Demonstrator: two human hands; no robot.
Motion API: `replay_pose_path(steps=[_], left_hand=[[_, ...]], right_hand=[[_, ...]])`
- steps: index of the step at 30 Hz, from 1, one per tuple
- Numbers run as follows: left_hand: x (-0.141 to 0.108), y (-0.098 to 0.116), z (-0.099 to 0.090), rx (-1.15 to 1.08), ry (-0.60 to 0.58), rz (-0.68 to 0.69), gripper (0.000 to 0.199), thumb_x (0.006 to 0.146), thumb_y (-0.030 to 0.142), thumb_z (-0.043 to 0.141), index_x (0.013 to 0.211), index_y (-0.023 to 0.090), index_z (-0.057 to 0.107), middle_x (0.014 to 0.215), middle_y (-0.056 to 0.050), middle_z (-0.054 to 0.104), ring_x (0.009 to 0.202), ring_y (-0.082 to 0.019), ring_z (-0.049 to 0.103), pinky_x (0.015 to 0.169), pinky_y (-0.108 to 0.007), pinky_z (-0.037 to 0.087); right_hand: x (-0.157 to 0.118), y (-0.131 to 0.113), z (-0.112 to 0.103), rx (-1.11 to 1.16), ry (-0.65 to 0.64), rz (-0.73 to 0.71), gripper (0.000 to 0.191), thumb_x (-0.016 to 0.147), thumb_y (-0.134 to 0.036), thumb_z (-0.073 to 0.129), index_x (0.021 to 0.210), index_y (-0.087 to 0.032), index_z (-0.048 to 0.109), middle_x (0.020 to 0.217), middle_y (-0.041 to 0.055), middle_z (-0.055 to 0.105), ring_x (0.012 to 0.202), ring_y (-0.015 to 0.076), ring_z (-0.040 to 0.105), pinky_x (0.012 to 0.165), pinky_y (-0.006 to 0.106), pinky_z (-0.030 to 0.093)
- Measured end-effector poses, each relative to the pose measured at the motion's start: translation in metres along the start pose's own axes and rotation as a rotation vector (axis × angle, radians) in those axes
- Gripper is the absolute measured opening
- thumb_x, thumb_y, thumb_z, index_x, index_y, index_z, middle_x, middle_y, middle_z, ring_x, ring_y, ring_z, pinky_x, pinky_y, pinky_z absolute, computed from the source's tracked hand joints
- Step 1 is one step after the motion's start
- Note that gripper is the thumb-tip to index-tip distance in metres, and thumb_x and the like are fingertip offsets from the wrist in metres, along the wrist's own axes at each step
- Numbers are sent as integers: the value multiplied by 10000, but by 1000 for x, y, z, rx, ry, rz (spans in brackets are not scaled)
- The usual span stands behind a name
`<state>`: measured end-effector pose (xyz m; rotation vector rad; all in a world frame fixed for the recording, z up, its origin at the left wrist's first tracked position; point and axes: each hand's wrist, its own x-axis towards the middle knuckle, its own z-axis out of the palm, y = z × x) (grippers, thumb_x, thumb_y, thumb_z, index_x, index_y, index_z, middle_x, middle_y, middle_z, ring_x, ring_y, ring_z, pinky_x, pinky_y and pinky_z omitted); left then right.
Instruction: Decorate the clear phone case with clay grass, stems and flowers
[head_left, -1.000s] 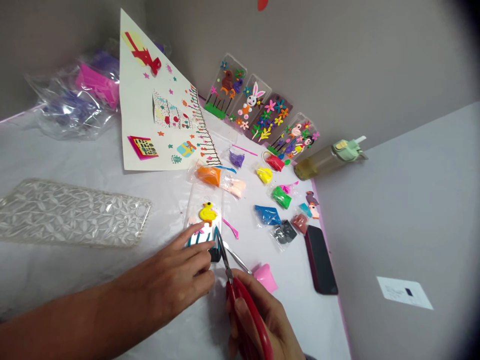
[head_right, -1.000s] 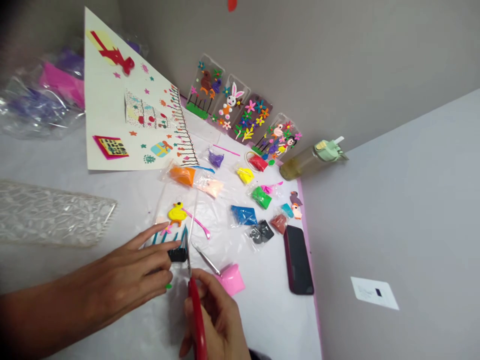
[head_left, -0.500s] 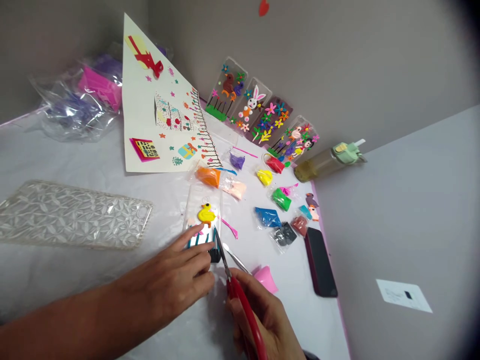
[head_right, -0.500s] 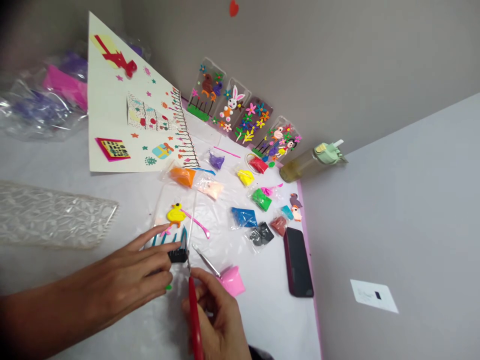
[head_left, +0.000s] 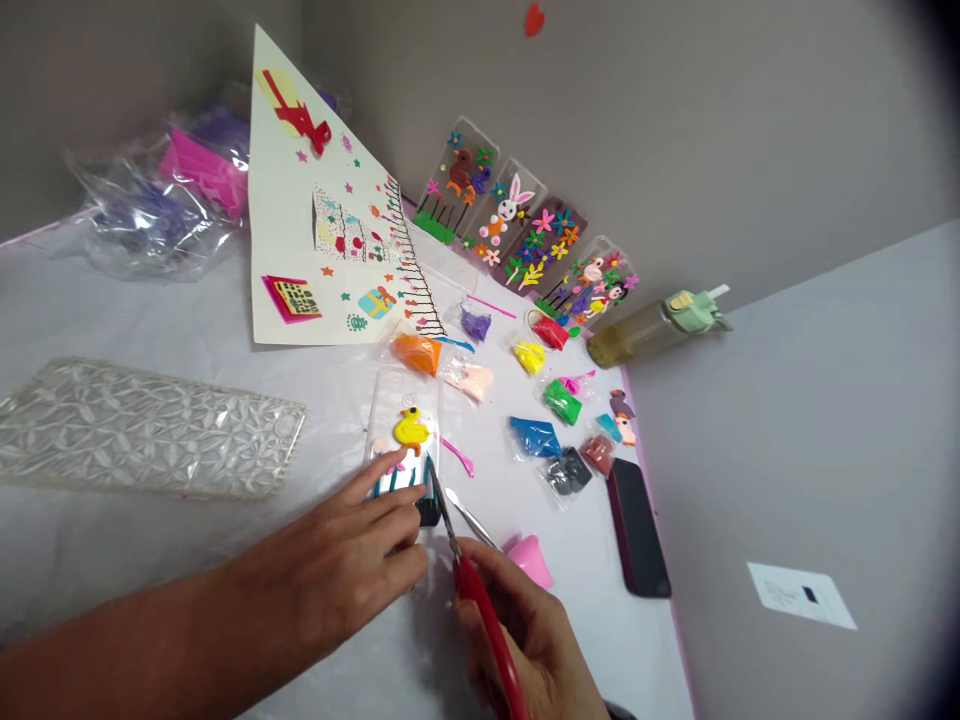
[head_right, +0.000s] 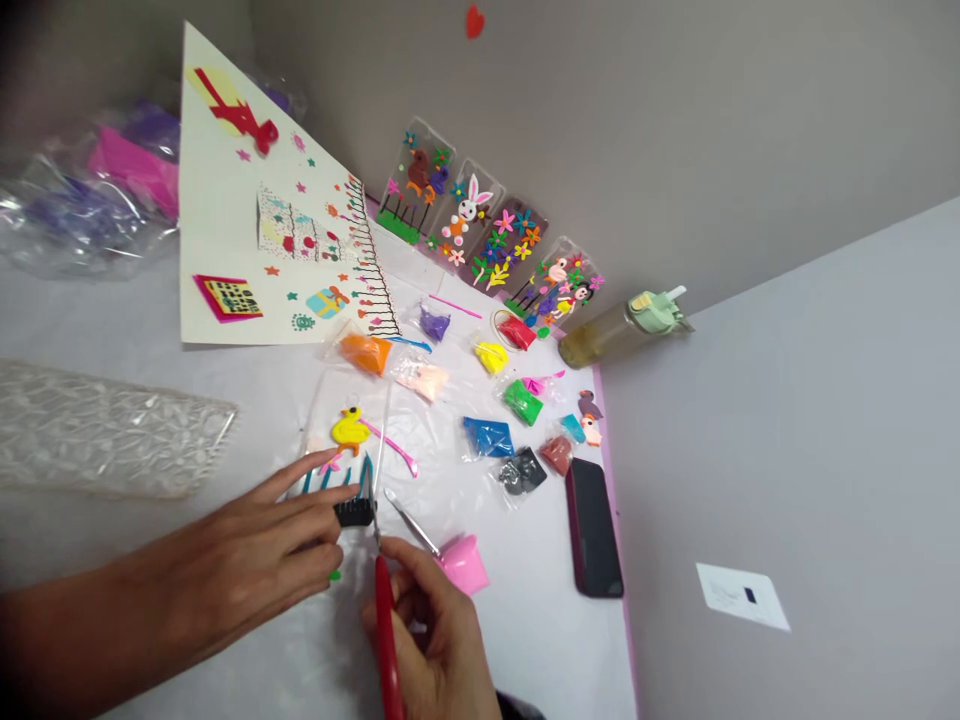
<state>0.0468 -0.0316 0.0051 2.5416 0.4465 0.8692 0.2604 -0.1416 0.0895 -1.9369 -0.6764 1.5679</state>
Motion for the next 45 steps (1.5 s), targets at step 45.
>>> replay_pose_path(steps=[45], left_hand=[[-1, 2, -18, -95, 22, 17, 234, 1066, 1, 587, 1022, 227, 628, 977, -9, 697, 1383, -240, 694, 1493, -518, 132]], right_hand=[[-28, 12, -70, -351, 577, -298, 652, 909, -745, 848, 1371, -290, 784, 1148, 119, 858, 1029, 340, 816, 886, 413, 677]])
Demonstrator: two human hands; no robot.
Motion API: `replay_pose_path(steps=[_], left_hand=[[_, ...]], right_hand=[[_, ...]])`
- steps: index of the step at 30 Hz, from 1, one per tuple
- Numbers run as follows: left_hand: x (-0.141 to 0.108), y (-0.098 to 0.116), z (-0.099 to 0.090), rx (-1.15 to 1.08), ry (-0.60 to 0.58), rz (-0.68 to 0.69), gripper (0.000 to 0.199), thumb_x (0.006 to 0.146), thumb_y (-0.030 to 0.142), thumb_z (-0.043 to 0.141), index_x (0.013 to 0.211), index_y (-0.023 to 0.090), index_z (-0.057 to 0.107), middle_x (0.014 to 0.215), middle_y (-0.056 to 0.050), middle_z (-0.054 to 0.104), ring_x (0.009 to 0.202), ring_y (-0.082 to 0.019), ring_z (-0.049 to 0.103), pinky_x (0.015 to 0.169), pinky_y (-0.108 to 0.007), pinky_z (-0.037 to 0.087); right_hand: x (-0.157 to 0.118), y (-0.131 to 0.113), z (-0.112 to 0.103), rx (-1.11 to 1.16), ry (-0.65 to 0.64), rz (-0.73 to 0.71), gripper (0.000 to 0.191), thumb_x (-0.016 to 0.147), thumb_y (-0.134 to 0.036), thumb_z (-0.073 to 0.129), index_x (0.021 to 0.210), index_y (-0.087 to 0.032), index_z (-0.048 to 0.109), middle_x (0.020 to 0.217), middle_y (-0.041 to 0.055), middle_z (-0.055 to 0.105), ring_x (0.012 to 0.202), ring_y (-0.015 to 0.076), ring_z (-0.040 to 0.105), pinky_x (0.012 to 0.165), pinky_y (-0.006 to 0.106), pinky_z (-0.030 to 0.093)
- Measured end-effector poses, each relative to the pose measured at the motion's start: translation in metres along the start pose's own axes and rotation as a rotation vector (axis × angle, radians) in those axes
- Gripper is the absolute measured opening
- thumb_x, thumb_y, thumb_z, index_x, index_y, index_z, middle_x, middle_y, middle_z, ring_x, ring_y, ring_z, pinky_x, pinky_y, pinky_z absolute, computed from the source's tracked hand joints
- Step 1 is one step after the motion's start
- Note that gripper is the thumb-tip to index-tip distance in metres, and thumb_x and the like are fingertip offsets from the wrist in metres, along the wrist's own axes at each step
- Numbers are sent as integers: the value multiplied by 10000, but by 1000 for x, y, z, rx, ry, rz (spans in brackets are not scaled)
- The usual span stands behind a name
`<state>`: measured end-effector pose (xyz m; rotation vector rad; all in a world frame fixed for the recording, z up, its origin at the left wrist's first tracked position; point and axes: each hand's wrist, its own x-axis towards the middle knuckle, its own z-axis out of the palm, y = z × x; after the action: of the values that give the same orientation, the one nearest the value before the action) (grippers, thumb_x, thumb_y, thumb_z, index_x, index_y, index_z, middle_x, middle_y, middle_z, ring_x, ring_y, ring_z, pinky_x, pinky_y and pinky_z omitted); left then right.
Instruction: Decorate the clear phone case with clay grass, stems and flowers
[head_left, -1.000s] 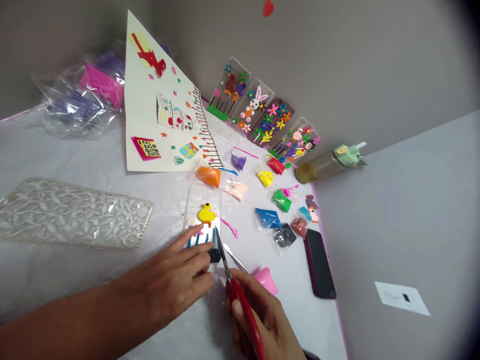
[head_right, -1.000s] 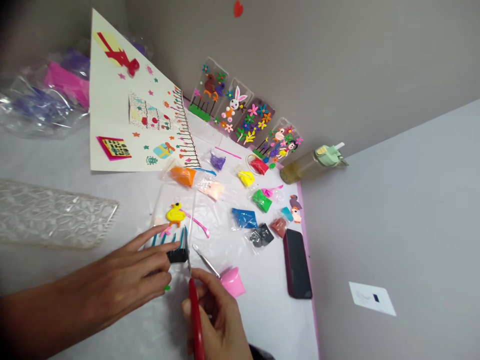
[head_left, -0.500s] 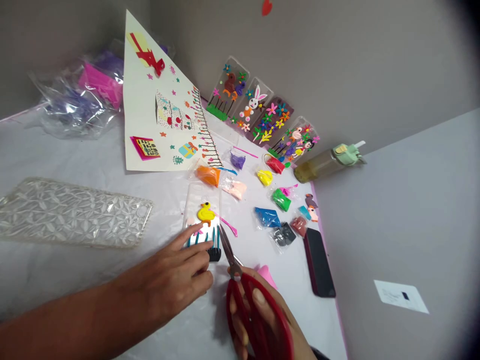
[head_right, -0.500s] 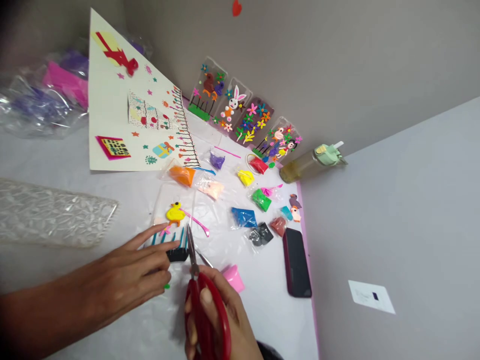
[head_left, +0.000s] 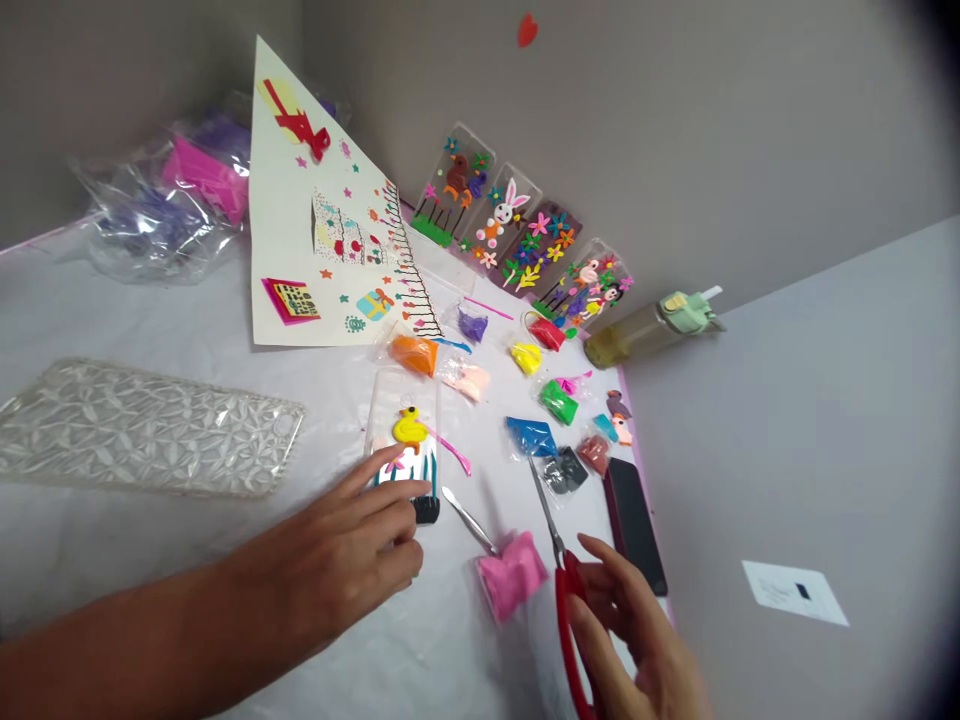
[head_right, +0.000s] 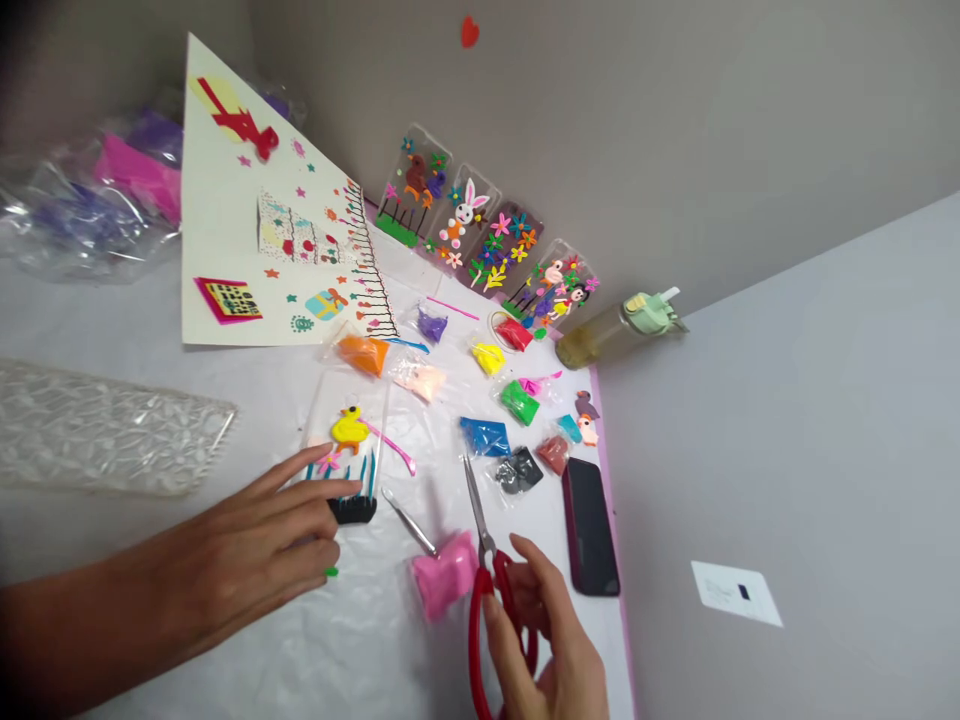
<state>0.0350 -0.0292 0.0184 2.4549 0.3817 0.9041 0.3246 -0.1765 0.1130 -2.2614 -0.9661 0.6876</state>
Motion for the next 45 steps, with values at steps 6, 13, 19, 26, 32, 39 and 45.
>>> replay_pose_path(steps=[6, 13, 19, 26, 32, 39, 45], left_hand=[[6, 7, -8, -156, 33, -112, 223, 1100, 56, 577, 1073, 265, 651, 1022, 23, 749, 1385, -180, 696, 1480, -436, 175], [5, -3, -24, -526, -94, -285, 106, 1123, 261, 688, 1121, 297, 788, 1183, 10, 857, 1280, -193, 789, 1122, -238, 604], [13, 1, -34, -711, -75, -500, 175, 1087, 411, 729, 1043, 280, 837, 1046, 22, 871, 990, -179, 841, 927, -220, 634], [14, 1, -35, -734, -103, -551, 161, 1048, 399, 741, 1002, 276, 833, 997, 41, 856, 959, -170, 821, 930, -224, 606], [11, -3, -30, -723, -133, -507, 173, 1066, 400, 724, 1025, 268, 829, 1019, 30, 859, 962, -174, 818, 928, -235, 611], [9, -4, -31, -715, -116, -491, 157, 1070, 373, 716, 1018, 270, 822, 1005, 30, 852, 947, -174, 816, 911, -236, 622], [10, -4, -31, -715, -119, -497, 153, 1064, 375, 726, 1008, 271, 824, 994, 30, 851, 941, -176, 817, 917, -239, 625]], right_hand=[[5, 51, 1, -323, 122, -58, 623, 970, -768, 737, 1354, -278, 765, 1179, 124, 887, 1001, 350, 844, 851, 433, 670], [30, 37, -33, -709, 116, -255, 364, 1052, -561, 595, 1107, -330, 872, 1177, 124, 893, 867, 349, 835, 676, 405, 581], [135, -5, -75, -784, 204, -192, 301, 1102, -319, 590, 1187, -215, 859, 1141, 155, 885, 1014, 336, 824, 910, 434, 612], [248, -12, -77, -809, 150, -104, 338, 1122, -393, 762, 1407, -213, 730, 1455, 120, 736, 1212, 283, 767, 1031, 501, 677], [273, -4, -75, -791, 51, -71, 364, 1117, -390, 767, 1429, -208, 721, 1472, 127, 727, 1229, 296, 762, 1038, 508, 675], [277, 9, -75, -729, -64, 23, 369, 1107, -408, 777, 1401, -189, 736, 1438, 101, 743, 1212, 317, 769, 1016, 505, 683], [280, 13, -85, -599, -14, 69, 391, 1101, -394, 788, 1425, -186, 721, 1451, 112, 735, 1227, 316, 766, 1022, 519, 680]])
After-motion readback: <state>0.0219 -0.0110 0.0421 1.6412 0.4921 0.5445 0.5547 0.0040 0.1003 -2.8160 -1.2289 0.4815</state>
